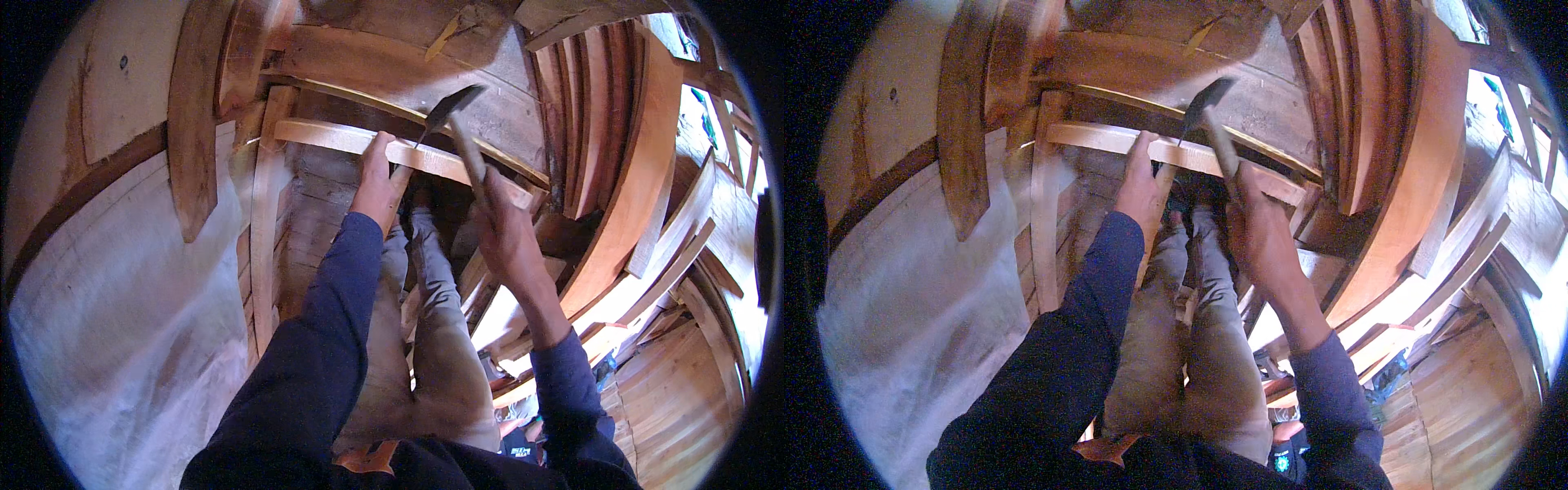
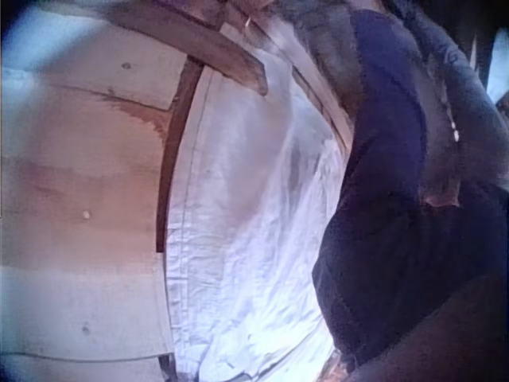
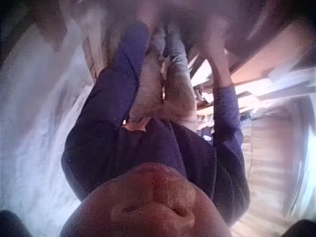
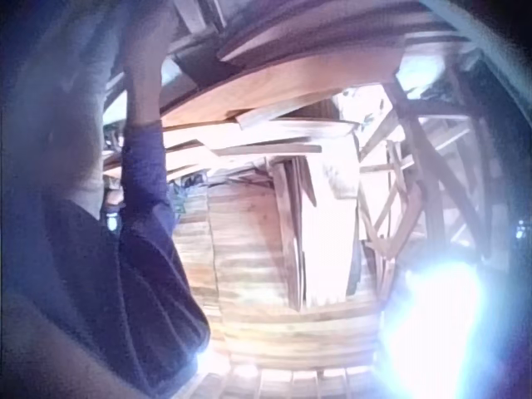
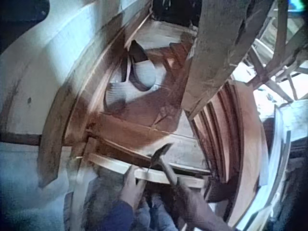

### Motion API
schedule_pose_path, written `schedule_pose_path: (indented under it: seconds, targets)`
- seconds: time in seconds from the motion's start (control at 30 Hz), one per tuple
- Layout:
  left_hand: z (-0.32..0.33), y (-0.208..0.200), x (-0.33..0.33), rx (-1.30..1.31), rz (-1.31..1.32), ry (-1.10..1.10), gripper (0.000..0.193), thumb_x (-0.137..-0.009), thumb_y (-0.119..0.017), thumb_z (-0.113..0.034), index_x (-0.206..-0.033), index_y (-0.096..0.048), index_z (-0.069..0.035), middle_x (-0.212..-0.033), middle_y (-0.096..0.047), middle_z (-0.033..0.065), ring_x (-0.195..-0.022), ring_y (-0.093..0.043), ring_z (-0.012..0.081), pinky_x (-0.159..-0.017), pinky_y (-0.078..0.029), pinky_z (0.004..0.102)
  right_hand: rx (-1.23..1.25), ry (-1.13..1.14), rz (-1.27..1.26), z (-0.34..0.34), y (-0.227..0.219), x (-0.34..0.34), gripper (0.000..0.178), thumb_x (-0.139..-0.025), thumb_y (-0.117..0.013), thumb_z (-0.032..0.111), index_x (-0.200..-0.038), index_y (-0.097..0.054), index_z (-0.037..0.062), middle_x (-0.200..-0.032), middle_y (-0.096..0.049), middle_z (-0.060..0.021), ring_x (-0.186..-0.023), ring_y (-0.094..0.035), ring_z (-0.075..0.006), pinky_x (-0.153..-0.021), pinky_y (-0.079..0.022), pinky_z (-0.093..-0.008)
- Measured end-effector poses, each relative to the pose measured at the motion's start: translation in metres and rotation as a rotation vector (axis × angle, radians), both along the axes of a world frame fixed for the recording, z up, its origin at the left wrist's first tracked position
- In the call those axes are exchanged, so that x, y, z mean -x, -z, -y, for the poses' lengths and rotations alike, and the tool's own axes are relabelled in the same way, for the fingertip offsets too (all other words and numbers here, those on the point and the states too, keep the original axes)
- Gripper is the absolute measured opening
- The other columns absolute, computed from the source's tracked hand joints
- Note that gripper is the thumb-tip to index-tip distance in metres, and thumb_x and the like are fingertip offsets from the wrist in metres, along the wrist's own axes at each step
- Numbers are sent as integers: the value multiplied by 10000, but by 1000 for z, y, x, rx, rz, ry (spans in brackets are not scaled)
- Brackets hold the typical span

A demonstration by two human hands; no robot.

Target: The person assembles a wooden frame by positioning planks and securing them with nails. They use a hammer to drive nails into the wood, working on the frame's structure while standing on the floor.

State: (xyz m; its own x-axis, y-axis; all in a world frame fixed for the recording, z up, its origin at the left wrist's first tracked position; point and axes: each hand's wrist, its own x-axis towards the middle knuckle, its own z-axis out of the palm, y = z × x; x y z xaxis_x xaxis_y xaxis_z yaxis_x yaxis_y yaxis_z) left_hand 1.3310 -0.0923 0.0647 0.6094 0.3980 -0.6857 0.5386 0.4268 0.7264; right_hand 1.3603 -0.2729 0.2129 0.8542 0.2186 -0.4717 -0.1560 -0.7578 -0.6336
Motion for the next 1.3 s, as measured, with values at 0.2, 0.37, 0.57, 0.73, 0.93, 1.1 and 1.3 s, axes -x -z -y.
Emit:
schedule_pose_path:
  seconds: [0.2, 0.37, 0.57, 0.73, 0.93, 1.1, 1.3]
  targets:
    - [-22, 44, -4, 356, -234, -248, 204, -772, -614, -271, -883, -591, -101, -859, -533, 40, -826, -540, 178, -737, -503, 357, -138, 217, 68, -21, -34, -30, 526, -916, -540, 34, -1401, -346, -29, -1298, -527, -253, -1204, -525, -253, -970, -420, -335]
    - [-6, 33, 13, -105, 95, 123, 173, -796, -605, -242, -927, -587, -130, -922, -555, 64, -868, -547, 180, -759, -480, 331, -29, -110, -38, 4, 3, -10, 542, -872, -539, 45, -1381, -356, 21, -1096, -570, -337, -1076, -544, -477, -904, -445, -473]
    - [-16, 46, -2, 290, -235, -231, 135, -773, -602, -231, -815, -588, -103, -810, -552, 38, -803, -544, 158, -667, -476, 358, -87, 90, 212, -12, -24, -28, 536, -894, -522, 51, -1401, -350, 21, -976, -607, -325, -897, -640, -433, -741, -499, -420]
    - [-3, 24, -10, 441, -249, -359, 181, -782, -600, -281, -839, -569, -111, -828, -538, 40, -829, -553, 161, -694, -491, 330, -27, -46, 25, 6, 0, -8, 529, -881, -522, 31, -1386, -363, 21, -924, -606, -320, -893, -606, -479, -758, -485, -445]
    - [-17, 32, -2, 366, -289, -301, 135, -794, -569, -230, -813, -575, -96, -815, -551, 48, -797, -570, 178, -677, -514, 357, -83, 97, 120, -8, -17, -23, 527, -893, -525, 47, -1390, -350, 29, -894, -610, -320, -838, -620, -466, -698, -483, -466]
    - [-2, 51, 20, -233, 117, 167, 118, -781, -591, -215, -837, -567, -113, -805, -545, 32, -810, -566, 181, -688, -505, 340, -73, -159, 37, 5, 8, -12, 519, -883, -533, 40, -1376, -376, -1, -1056, -579, -321, -1032, -570, -415, -866, -436, -437]
    - [-13, 26, -10, 298, -310, -265, 212, -786, -602, -308, -905, -562, -136, -874, -547, 44, -854, -547, 179, -720, -496, 326, -102, 136, 12, -14, -28, -33, 558, -898, -557, 36, -1413, -346, -11, -1258, -551, -270, -1202, -527, -268, -987, -404, -339]
